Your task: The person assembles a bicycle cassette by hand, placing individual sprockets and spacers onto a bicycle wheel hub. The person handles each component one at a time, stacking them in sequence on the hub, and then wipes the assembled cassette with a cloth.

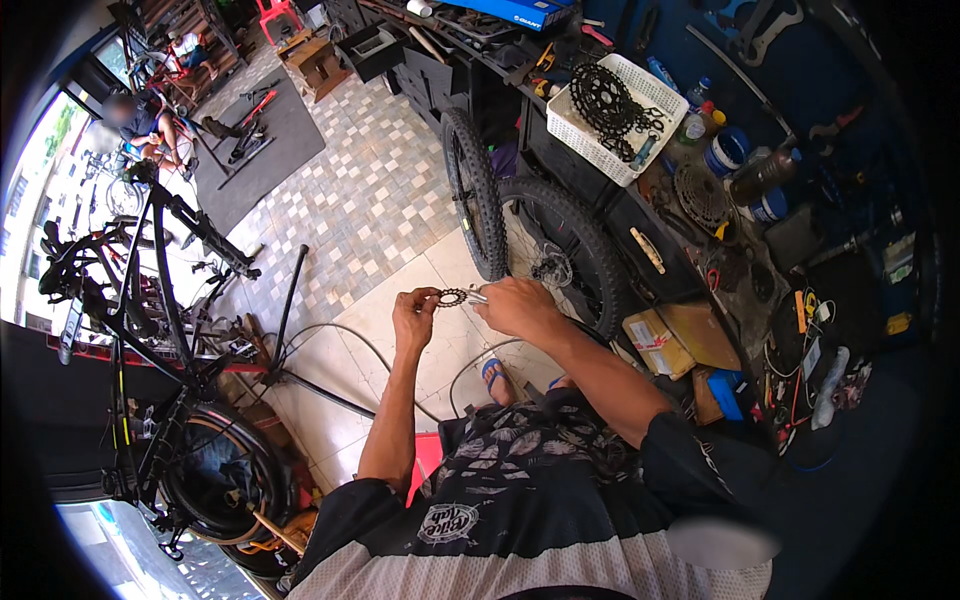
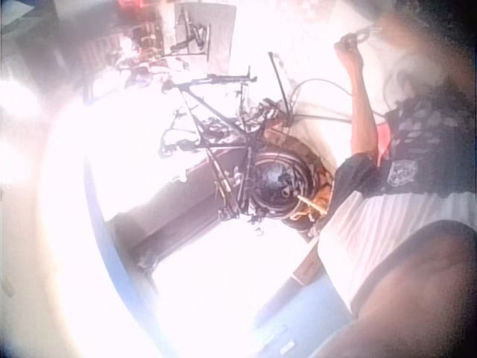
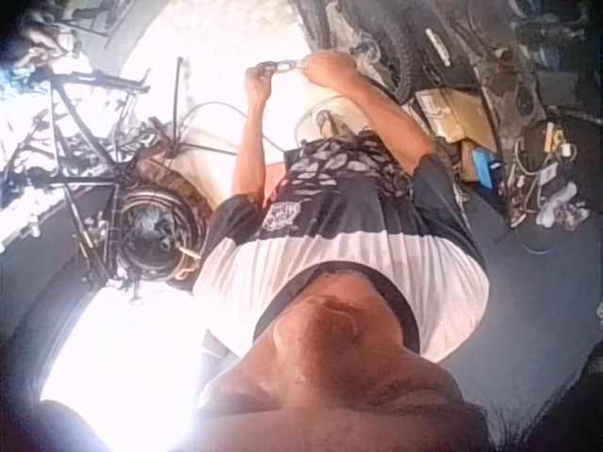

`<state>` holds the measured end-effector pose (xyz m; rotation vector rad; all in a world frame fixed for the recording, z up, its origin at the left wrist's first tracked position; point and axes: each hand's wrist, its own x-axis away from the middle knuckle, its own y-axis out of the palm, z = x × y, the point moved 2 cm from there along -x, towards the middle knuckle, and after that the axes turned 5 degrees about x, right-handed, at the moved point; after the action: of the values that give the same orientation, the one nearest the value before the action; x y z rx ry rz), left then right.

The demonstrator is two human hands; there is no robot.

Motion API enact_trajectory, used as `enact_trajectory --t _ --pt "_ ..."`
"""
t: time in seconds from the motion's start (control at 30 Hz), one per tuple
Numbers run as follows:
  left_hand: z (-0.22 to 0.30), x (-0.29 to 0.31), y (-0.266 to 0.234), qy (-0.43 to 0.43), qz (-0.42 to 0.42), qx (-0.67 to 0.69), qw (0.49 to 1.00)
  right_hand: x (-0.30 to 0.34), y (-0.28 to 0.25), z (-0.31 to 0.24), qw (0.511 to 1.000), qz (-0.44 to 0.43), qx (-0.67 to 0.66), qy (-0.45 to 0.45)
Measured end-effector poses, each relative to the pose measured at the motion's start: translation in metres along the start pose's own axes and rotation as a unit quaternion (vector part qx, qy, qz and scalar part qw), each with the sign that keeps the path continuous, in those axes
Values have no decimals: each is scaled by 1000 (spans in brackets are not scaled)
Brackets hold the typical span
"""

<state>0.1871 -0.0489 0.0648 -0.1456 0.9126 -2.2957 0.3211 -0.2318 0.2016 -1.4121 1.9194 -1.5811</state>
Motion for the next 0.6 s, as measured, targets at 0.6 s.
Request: enact_trajectory --t 0.6 --pt "30 -3 6 -207 -38 397 893 -12 -20 -4 997 36 44 -45"
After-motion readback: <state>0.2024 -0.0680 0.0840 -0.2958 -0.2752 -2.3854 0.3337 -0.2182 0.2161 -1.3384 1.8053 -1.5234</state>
